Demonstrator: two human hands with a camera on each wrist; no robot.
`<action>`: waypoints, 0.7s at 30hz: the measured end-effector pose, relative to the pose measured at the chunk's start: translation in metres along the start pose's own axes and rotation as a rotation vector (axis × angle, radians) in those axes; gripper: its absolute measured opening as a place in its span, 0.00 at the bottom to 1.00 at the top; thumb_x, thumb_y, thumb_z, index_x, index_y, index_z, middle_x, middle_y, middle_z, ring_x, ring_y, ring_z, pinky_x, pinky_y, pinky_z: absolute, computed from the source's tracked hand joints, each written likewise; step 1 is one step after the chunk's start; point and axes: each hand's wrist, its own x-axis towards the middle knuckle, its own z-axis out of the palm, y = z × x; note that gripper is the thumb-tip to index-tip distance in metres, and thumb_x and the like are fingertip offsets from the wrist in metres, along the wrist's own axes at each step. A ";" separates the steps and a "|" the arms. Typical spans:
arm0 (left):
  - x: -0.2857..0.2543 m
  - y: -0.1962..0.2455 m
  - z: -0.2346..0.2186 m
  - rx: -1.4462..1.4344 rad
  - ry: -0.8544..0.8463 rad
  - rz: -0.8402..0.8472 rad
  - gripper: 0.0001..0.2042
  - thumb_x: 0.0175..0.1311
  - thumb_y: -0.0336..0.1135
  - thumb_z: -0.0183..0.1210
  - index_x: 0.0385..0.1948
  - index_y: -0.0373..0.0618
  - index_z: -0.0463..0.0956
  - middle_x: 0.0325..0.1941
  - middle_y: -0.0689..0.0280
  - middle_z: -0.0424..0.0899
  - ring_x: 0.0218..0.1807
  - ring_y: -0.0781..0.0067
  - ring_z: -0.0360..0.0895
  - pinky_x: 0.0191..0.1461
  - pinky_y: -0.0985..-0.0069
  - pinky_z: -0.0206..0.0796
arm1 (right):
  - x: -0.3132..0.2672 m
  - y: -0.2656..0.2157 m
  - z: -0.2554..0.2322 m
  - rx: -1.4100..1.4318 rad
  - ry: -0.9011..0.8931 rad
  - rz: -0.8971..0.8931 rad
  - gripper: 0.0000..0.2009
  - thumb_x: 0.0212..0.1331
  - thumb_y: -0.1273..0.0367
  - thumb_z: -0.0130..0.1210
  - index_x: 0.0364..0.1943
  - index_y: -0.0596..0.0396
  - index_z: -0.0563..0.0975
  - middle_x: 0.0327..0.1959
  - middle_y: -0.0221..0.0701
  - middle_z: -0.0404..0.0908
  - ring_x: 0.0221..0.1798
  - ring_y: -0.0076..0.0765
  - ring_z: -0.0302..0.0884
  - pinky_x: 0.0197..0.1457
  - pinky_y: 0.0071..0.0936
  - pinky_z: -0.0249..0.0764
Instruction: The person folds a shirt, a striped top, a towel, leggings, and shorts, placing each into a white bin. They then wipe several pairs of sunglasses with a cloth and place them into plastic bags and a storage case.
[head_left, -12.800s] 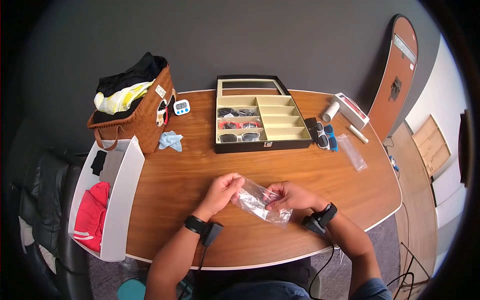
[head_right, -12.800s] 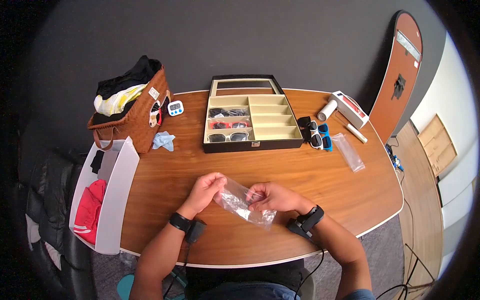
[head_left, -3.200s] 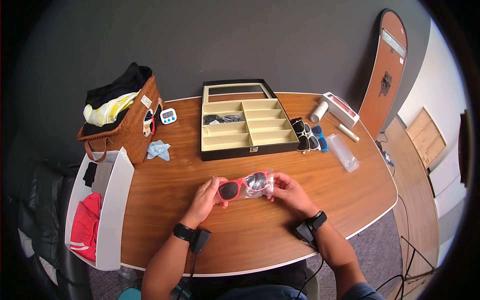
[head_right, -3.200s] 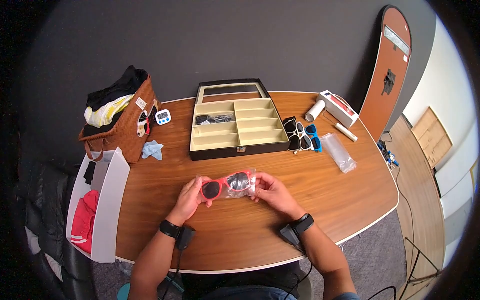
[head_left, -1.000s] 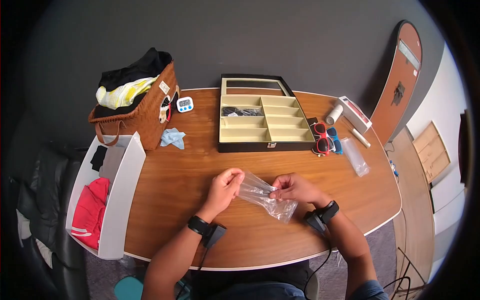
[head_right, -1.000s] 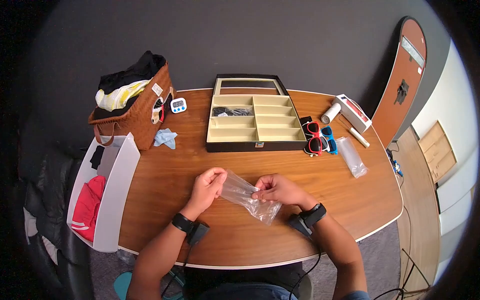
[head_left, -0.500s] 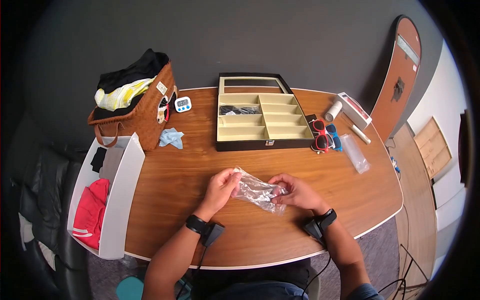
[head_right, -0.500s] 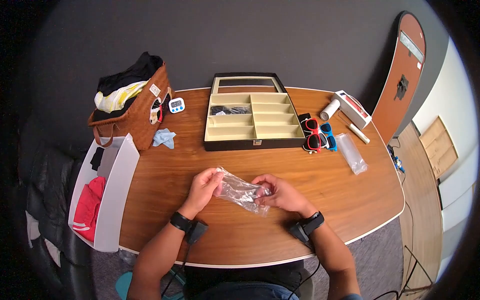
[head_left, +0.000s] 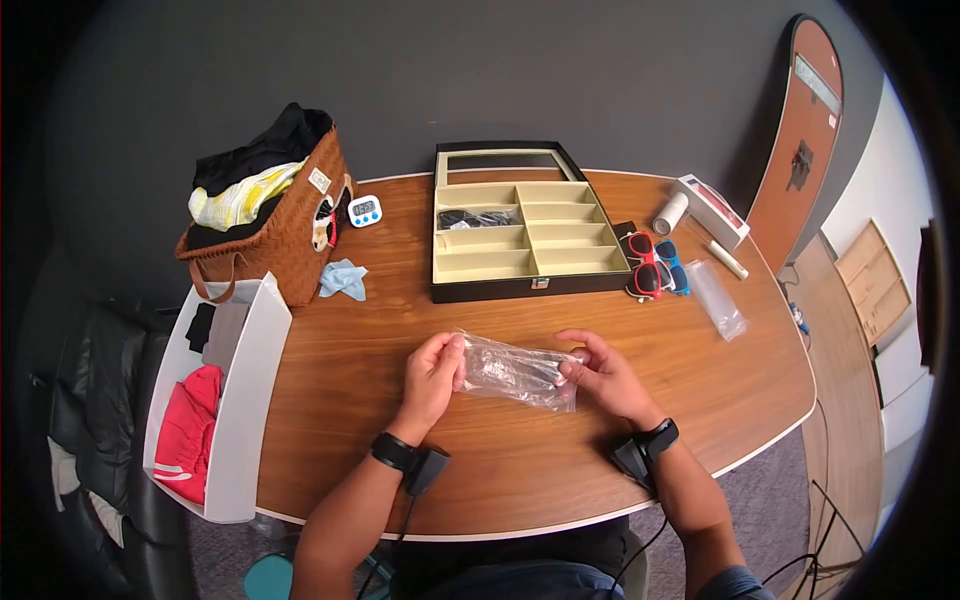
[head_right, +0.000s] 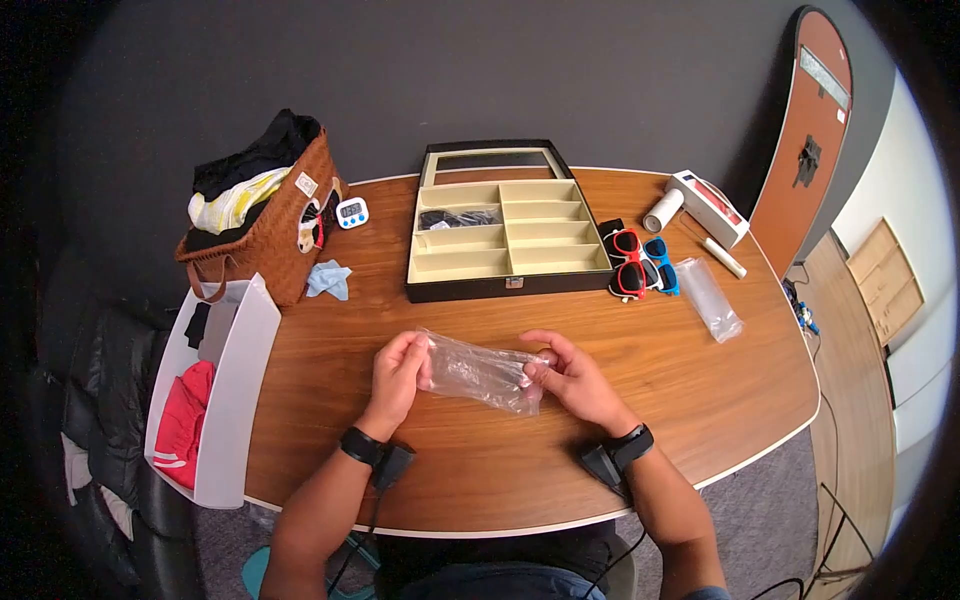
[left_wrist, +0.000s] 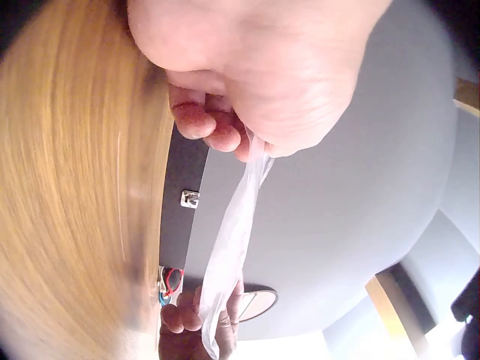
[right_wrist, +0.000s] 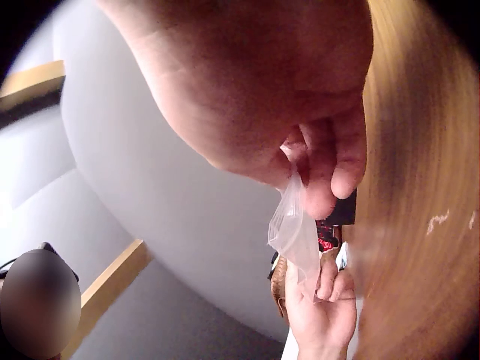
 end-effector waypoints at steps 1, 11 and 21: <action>0.000 0.000 0.000 0.001 0.000 0.000 0.10 0.74 0.39 0.49 0.35 0.44 0.73 0.19 0.74 0.70 0.20 0.86 0.65 0.23 0.86 0.58 | -0.001 -0.001 0.002 -0.029 0.018 -0.021 0.21 0.68 0.72 0.52 0.63 0.54 0.64 0.33 0.28 0.80 0.36 0.23 0.78 0.43 0.21 0.74; 0.000 0.000 -0.003 -0.076 -0.003 -0.038 0.10 0.74 0.38 0.49 0.34 0.44 0.73 0.20 0.73 0.71 0.20 0.86 0.66 0.23 0.85 0.58 | -0.004 -0.001 0.003 -0.120 0.090 -0.046 0.19 0.70 0.72 0.49 0.64 0.55 0.65 0.34 0.27 0.80 0.40 0.19 0.75 0.46 0.19 0.73; -0.001 0.003 0.001 -0.047 -0.026 -0.072 0.13 0.74 0.40 0.50 0.30 0.44 0.74 0.18 0.75 0.70 0.17 0.89 0.63 0.20 0.86 0.54 | -0.004 0.000 0.004 -0.158 0.112 -0.101 0.20 0.70 0.73 0.48 0.64 0.55 0.65 0.34 0.27 0.79 0.40 0.19 0.75 0.48 0.19 0.71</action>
